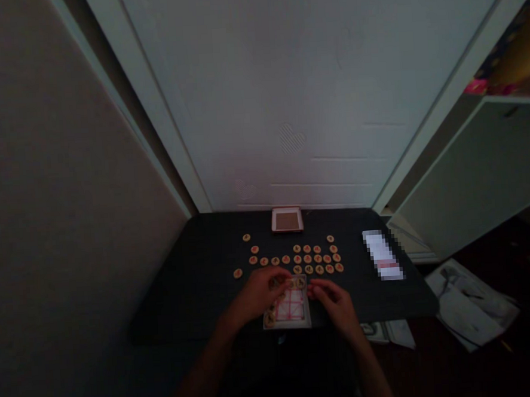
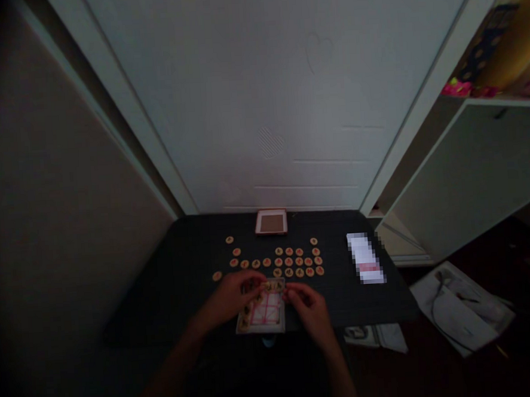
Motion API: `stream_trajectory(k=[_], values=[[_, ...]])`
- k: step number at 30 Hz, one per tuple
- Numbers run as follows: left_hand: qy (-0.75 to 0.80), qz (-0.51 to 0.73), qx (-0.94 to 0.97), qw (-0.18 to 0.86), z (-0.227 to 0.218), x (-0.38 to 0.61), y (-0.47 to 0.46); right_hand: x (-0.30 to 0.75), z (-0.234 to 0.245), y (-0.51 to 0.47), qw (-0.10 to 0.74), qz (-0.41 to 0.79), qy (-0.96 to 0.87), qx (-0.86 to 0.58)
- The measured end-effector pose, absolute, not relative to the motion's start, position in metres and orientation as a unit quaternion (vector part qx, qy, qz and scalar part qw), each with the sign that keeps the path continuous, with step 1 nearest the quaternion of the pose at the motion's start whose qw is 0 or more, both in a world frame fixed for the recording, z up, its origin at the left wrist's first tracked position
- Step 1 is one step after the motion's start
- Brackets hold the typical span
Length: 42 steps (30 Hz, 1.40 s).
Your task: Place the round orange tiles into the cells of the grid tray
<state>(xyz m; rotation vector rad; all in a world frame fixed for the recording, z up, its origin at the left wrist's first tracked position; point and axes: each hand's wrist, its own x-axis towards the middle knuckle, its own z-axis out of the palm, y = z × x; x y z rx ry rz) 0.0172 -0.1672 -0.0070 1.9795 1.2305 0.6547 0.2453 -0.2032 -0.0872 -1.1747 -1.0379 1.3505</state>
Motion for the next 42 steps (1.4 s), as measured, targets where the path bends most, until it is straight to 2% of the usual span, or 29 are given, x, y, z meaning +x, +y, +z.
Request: stream_trajectory(k=[6, 13, 24, 42], values=[[0.460, 0.172, 0.818, 0.300, -0.010, 0.023, -0.176, 0.245, -0.084, -0.205, 0.514, 0.555, -0.436, -0.487], [0.447, 0.146, 0.852, 0.228, -0.022, 0.024, -0.179, 0.244, -0.081, -0.206, 0.518, 0.559, -0.429, -0.486], [0.454, 0.138, 0.857, 0.202, -0.037, 0.027, -0.174, 0.246, -0.083, -0.205, 0.511, 0.557, -0.438, -0.487], [0.454, 0.135, 0.859, 0.191, -0.027, 0.030, -0.173, 0.245, -0.078, -0.205, 0.510, 0.543, -0.448, -0.495]])
